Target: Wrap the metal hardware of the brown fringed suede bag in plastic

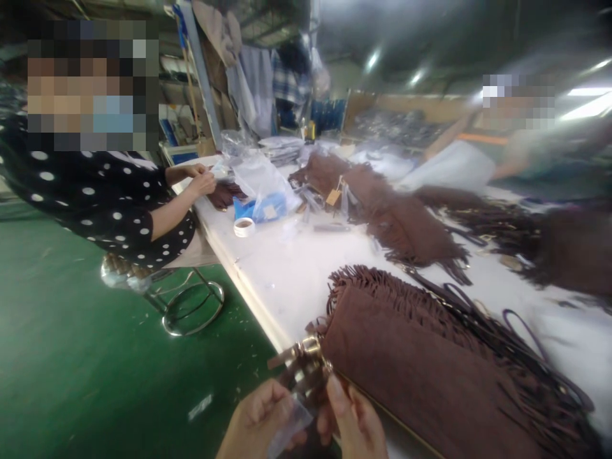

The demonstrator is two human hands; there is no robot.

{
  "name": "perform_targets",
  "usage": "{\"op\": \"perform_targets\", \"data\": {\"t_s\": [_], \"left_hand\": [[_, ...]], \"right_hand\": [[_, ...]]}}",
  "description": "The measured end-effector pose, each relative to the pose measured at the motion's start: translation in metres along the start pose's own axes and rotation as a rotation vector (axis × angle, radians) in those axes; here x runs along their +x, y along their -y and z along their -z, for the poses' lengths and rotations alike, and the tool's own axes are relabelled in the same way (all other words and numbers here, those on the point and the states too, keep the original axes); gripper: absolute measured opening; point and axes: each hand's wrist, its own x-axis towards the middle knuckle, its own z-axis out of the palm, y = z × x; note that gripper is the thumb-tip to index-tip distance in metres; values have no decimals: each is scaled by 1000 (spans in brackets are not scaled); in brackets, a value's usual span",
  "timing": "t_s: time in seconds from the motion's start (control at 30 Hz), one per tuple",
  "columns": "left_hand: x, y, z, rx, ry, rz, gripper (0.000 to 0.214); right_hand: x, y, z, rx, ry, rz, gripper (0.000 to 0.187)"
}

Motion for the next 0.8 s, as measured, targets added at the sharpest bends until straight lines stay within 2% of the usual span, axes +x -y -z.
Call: {"op": "perform_targets", "data": {"t_s": [0.13, 0.23, 0.37, 0.43, 0.6, 0.67, 0.8], "left_hand": [[-6, -2, -4, 197, -53, -54, 54], [-10, -5, -6, 404, -70, -152, 52], [-9, -7, -8, 500, -87, -197, 50], [-5, -5, -8, 441, -70, -152, 48], [5, 7, -12, 28, 24, 105, 45], [7, 9, -14, -42, 41, 132, 45], [3, 7, -17, -83, 86, 109, 55]], "right_hand": [[7, -9, -4, 69, -1, -16, 49], [12, -14, -7, 178, 57, -104, 50], [12, -10, -7, 161, 67, -148, 61], [11, -7, -6, 148, 39, -123, 58], [10, 0, -7, 93, -49, -46, 49], [9, 4, -8, 72, -78, -27, 48], [10, 5, -12, 72, -87, -89, 48]]}}
